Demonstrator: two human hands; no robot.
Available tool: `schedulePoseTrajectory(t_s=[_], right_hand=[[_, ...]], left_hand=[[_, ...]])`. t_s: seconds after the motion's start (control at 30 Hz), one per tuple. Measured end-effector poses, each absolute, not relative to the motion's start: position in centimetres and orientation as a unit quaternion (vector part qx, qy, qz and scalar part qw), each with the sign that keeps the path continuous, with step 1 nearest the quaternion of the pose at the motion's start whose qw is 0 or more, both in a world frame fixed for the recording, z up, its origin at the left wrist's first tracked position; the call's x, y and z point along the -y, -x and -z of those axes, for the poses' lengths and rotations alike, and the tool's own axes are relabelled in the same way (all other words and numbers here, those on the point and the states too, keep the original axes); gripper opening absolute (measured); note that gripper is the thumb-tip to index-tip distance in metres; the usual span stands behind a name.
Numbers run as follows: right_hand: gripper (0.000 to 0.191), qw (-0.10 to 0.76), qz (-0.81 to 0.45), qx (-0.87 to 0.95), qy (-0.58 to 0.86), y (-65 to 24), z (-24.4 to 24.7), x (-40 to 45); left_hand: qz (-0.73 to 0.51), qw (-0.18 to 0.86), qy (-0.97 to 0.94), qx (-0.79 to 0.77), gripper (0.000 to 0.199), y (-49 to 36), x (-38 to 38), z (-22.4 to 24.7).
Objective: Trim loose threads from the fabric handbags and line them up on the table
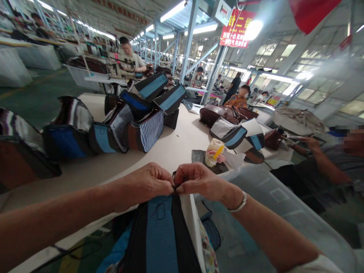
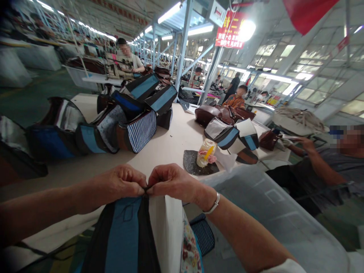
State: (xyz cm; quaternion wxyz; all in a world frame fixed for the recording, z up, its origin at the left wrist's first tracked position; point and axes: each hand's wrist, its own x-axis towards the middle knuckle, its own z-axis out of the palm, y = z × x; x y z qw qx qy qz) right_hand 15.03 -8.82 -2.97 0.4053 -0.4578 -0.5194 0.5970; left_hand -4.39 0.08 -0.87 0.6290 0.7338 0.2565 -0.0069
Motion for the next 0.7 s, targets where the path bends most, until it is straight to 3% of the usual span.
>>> schedulePoseTrajectory(t_s=[0.13, 0.27, 0.43, 0.6, 0.7], right_hand=[[0.013, 0.397, -0.507, 0.559, 0.523, -14.7, 3.0, 9.1], [0.007, 0.407, -0.349, 0.633, 0.558, -14.1, 3.3, 10.0], [0.014, 0.441, -0.166, 0.762, 0.444, -14.2, 3.7, 10.9], [0.011, 0.352, 0.035, 0.858, 0.373, -15.3, 3.7, 11.2], [0.011, 0.313, 0.094, 0.879, 0.347, -15.8, 4.0, 11.8]], left_hand=[[-0.011, 0.548, -0.801, -0.243, 0.016, 4.5, -0.2, 1.4], [0.019, 0.566, -0.794, -0.223, 0.02, 4.8, -0.9, 1.4], [-0.046, 0.52, -0.834, -0.18, 0.026, 4.9, -2.1, 1.2], [0.095, 0.63, -0.739, -0.218, 0.045, 4.3, -2.0, 1.2], [0.112, 0.653, -0.722, -0.199, 0.05, 4.0, -1.5, 1.4]])
